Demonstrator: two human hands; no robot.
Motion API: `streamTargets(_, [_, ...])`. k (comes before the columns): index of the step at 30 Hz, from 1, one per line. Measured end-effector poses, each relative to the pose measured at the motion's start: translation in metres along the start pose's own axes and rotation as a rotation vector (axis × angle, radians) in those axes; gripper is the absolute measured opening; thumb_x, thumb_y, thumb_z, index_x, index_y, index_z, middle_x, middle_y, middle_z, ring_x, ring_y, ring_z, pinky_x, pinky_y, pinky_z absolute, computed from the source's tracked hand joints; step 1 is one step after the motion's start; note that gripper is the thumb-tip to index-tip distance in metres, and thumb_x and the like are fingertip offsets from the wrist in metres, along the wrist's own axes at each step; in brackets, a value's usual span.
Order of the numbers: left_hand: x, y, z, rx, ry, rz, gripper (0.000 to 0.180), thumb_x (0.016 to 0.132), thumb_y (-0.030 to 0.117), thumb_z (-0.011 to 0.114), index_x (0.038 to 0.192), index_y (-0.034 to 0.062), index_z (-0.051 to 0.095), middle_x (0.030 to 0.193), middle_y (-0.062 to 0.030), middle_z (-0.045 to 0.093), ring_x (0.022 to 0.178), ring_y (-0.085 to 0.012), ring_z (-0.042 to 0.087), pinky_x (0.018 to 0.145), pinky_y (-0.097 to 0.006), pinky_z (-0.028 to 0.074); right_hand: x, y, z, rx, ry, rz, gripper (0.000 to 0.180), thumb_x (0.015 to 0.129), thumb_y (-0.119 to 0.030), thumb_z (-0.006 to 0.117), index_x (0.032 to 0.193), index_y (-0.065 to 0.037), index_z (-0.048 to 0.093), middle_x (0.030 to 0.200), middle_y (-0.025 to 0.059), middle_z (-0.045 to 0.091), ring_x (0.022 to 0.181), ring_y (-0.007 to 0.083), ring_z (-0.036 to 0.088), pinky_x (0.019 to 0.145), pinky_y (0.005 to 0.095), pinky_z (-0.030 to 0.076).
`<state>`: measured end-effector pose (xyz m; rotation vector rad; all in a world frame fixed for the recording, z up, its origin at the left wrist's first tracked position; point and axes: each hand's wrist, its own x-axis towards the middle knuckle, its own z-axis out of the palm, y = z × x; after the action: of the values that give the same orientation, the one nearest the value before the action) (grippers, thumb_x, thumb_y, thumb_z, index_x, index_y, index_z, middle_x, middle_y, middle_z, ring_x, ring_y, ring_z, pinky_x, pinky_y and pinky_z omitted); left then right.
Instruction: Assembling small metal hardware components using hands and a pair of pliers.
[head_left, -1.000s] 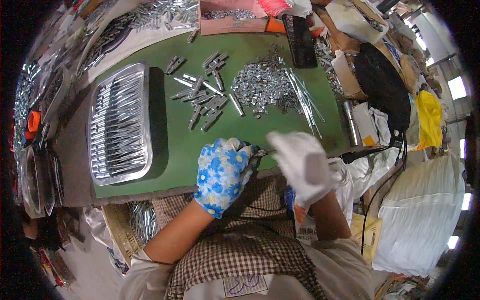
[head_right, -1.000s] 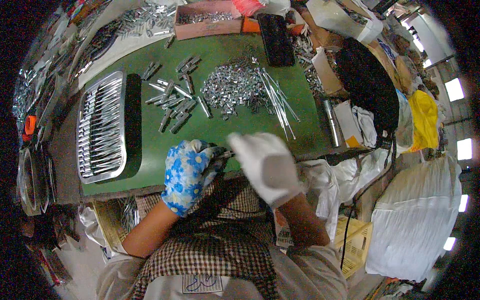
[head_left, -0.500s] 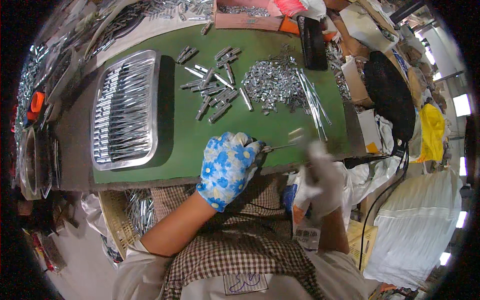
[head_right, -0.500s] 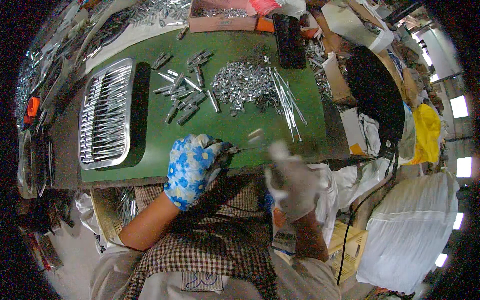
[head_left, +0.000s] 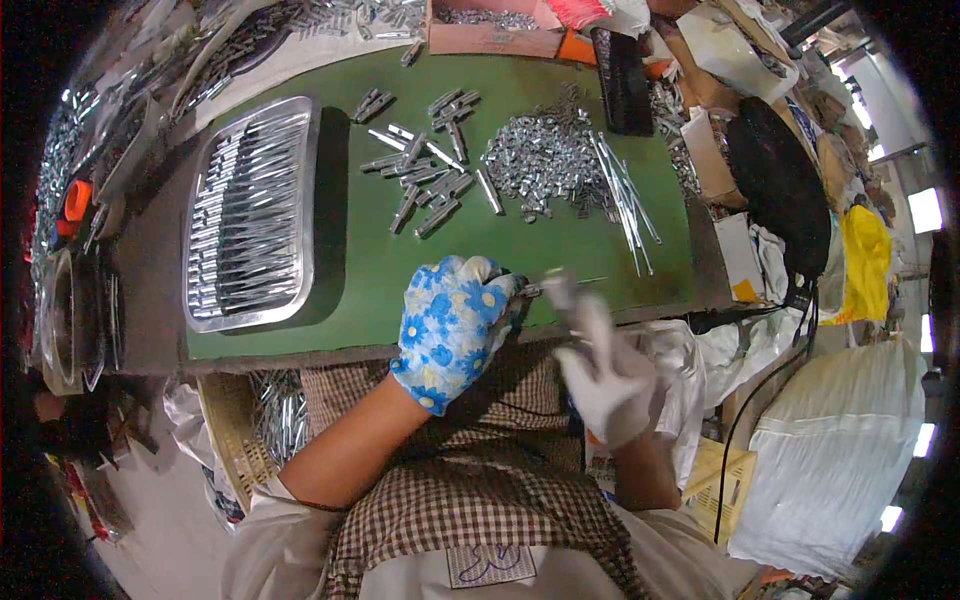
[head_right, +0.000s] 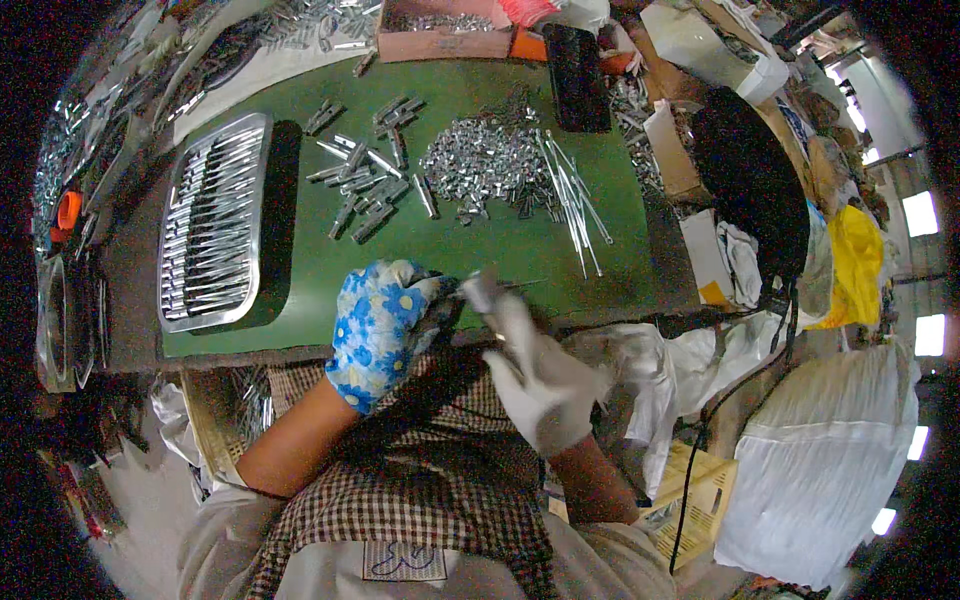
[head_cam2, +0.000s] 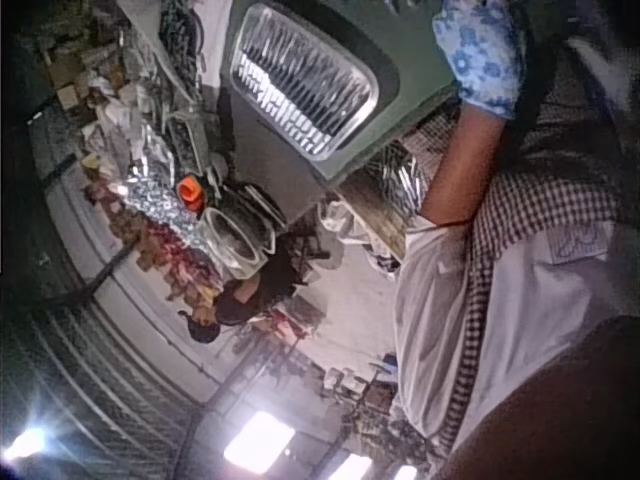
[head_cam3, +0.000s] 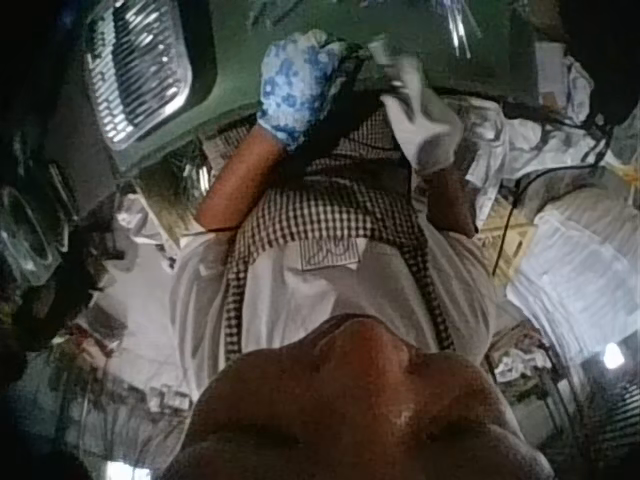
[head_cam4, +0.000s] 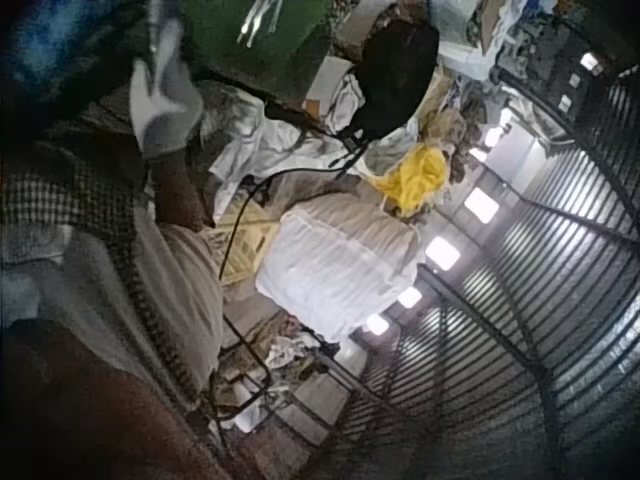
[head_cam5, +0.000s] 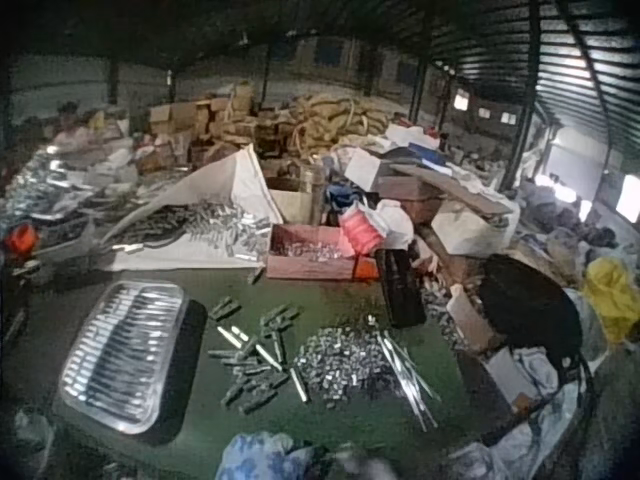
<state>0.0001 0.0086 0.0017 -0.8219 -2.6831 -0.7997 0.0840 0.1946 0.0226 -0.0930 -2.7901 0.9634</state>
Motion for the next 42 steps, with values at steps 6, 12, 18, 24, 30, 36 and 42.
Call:
streamTargets(6, [0.001, -0.002, -0.001, -0.043, 0.01, 0.013, 0.021, 0.074, 0.022, 0.07, 0.094, 0.0131, 0.068, 0.084, -0.0074, 0.056, 0.08, -0.0295, 0.054, 0.068, -0.041, 0.043, 0.013, 0.039, -0.011, 0.026, 0.127, 0.019, 0.059, 0.087, -0.025, 0.062, 0.141, -0.011, 0.042, 0.107, 0.0176, 0.066, 0.09, 0.0331, 0.067, 0.075, 0.0384, 0.052])
streamTargets(12, [0.011, 0.007, 0.002, 0.07, -0.005, 0.095, 0.027, 0.069, 0.021, 0.072, 0.095, 0.0151, 0.067, 0.085, -0.0072, 0.056, 0.081, -0.0299, 0.054, 0.069, -0.043, 0.043, 0.069, 0.1, -0.063, -0.456, 0.242, 0.296, 0.055, 0.085, -0.027, 0.064, 0.135, -0.01, 0.048, 0.113, 0.019, 0.062, 0.1, 0.0364, 0.06, 0.085, 0.044, 0.048])
streamTargets(18, [0.006, 0.008, 0.003, 0.051, 0.015, 0.123, 0.01, 0.077, 0.016, 0.057, 0.085, 0.0113, 0.06, 0.087, -0.0076, 0.056, 0.085, -0.0265, 0.056, 0.07, -0.041, 0.044, 0.111, 0.082, -0.03, -0.44, 0.329, -0.193, 0.024, 0.082, -0.021, 0.067, 0.102, -0.008, 0.064, 0.097, 0.0125, 0.06, 0.097, 0.0311, 0.056, 0.085, 0.0429, 0.045])
streamTargets(24, [0.006, -0.072, -0.071, 0.251, 0.147, -0.05, 0.031, 0.071, 0.01, 0.068, 0.101, 0.0065, 0.06, 0.095, -0.0147, 0.058, 0.088, -0.036, 0.056, 0.071, -0.046, 0.045, 0.128, 0.08, -0.017, -0.495, 0.217, 0.01, 0.019, 0.081, -0.016, 0.066, 0.094, -0.003, 0.063, 0.095, 0.0152, 0.061, 0.094, 0.0339, 0.057, 0.084, 0.0422, 0.044])
streamTargets(30, [0.001, -0.209, -0.169, 0.426, 0.126, -0.185, 0.021, 0.083, 0.01, 0.06, 0.103, 0.0069, 0.064, 0.1, -0.0174, 0.063, 0.098, -0.0353, 0.06, 0.084, -0.045, 0.048, 0.133, 0.081, -0.01, -0.431, 0.219, 0.022, 0.019, 0.083, -0.013, 0.064, 0.098, -0.002, 0.061, 0.098, 0.0162, 0.062, 0.094, 0.035, 0.058, 0.083, 0.0433, 0.045])
streamTargets(36, [-0.01, -0.253, -0.171, 0.379, -0.038, -0.259, 0.022, 0.085, 0.015, 0.06, 0.106, 0.0084, 0.065, 0.102, -0.0146, 0.063, 0.1, -0.0356, 0.059, 0.086, -0.044, 0.047, 0.135, 0.09, -0.008, -0.44, 0.245, -0.006, 0.019, 0.085, -0.012, 0.062, 0.101, -0.003, 0.06, 0.099, 0.0164, 0.062, 0.094, 0.0358, 0.058, 0.082, 0.0437, 0.045])
streamTargets(42, [-0.004, -0.234, -0.169, 0.427, 0.039, -0.243, 0.021, 0.084, 0.012, 0.061, 0.104, 0.0081, 0.065, 0.096, -0.0139, 0.061, 0.095, -0.0354, 0.059, 0.083, -0.043, 0.048, 0.133, 0.084, -0.011, -0.433, 0.272, -0.034, 0.018, 0.085, -0.012, 0.062, 0.1, -0.003, 0.061, 0.098, 0.0155, 0.061, 0.095, 0.0349, 0.057, 0.084, 0.0428, 0.044])
